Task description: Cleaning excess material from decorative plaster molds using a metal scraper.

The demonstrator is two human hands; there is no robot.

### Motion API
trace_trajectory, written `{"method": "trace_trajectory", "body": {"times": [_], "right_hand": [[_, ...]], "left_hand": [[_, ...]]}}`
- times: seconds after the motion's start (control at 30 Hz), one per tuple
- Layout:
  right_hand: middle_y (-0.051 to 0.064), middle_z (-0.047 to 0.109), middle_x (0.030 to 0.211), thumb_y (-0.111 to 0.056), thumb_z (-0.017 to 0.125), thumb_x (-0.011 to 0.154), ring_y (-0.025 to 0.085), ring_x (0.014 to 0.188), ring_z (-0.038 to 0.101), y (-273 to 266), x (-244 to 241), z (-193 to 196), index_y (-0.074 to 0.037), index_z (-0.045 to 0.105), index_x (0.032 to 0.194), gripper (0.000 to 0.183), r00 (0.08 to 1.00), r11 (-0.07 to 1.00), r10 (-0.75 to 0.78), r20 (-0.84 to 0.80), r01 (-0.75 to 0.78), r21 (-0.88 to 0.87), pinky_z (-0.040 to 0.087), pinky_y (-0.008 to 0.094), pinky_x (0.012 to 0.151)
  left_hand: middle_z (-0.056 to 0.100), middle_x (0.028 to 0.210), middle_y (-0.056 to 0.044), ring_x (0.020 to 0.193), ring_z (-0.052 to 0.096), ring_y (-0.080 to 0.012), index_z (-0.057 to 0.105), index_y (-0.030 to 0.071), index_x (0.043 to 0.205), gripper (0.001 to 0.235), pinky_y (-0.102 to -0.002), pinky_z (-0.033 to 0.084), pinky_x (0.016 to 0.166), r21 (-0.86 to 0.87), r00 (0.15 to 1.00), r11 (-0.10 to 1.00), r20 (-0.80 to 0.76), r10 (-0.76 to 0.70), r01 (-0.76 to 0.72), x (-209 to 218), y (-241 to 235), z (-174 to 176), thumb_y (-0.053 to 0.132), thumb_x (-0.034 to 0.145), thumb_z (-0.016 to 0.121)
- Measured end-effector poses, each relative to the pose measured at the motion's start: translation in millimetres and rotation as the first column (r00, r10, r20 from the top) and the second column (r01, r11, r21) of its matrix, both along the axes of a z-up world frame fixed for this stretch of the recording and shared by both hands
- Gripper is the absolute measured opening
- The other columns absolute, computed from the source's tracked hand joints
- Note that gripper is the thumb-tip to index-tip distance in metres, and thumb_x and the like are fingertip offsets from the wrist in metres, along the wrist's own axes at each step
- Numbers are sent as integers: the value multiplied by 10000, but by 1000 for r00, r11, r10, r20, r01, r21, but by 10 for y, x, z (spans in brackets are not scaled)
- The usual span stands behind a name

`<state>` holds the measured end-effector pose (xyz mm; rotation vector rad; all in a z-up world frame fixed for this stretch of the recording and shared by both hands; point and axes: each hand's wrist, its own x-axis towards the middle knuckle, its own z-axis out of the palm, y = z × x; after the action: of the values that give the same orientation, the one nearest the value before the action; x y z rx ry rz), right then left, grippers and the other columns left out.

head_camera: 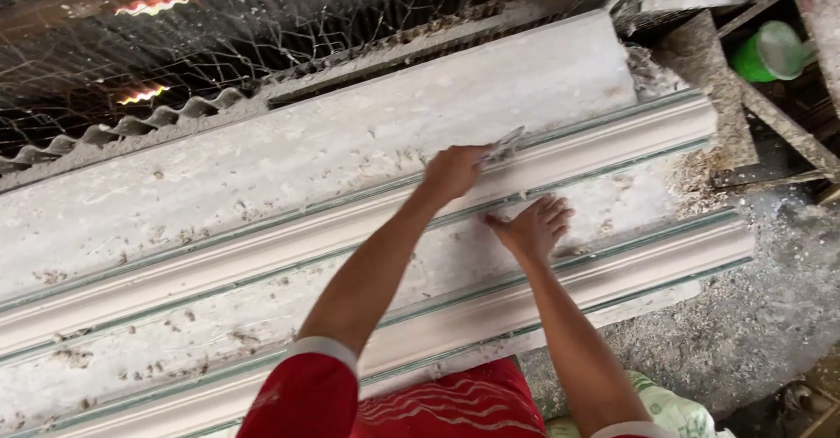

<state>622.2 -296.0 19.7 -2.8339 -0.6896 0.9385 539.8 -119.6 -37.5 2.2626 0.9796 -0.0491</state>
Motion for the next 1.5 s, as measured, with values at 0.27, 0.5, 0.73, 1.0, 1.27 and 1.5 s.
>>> {"method": "trace_trajectory", "body": {"times": [0.27,0.5,0.73,1.0,1.27,1.5], "right_hand": [[383,-102,1631,-888,642,728,582,1494,-126,-64,130,-56,88,-29,1600,1471,991,997,72,-113,-74,-12,0,646,1207],[444,-122,1597,-764,651,829,680,1431,-149,-7,121,-417,137,-22,1565,1344,987,988,136,-91,-142,-57,-56,754,1133],[452,-133,1589,-810,569,859,688,1432,-128,-189,391,-280,153,-29,1562,1334,951,975,210,-227,-220,-18,37,773,1130],[130,532,1516,-903,554,769,375,1385,508,-675,2092,-437,-253,448,1550,1022,971,984,174,-162,-167,54,431,561,1107],[371,227,1576,-785,565,814,541,1477,239,-646,2436,-13,59,99,1603,1246,996,993,89,-22,-87,74,287,627,1179],[410,287,1528,-818,591,782,546,1444,324,-570,2366,61,95,59,1592,1331,996,995,84,-4,-84,49,311,608,1168]], "left_hand": [[581,1468,166,983,723,-342,544,424,1440,481,-528,611,908,207,974,952,-47,-223,227,-906,53,432,223,1005,569],[409,1558,299,829,724,-248,338,548,1508,740,-427,690,755,440,814,757,-545,-203,484,-2808,58,744,109,958,567],[515,1481,271,627,656,-214,519,502,1408,522,-401,654,651,682,928,676,-7,-373,278,-200,-229,445,184,1000,594],[720,1295,127,1143,712,-228,593,432,1433,466,-461,544,1024,-173,999,984,-19,-45,41,-747,105,685,248,1005,606],[763,1209,-37,1068,715,-363,670,435,1354,431,-488,562,968,-89,931,957,-273,243,-276,-1767,219,948,473,925,681],[757,1206,29,999,751,-292,645,445,1372,371,-441,590,933,-247,968,938,6,251,-242,-95,-153,681,454,1005,595]]}}
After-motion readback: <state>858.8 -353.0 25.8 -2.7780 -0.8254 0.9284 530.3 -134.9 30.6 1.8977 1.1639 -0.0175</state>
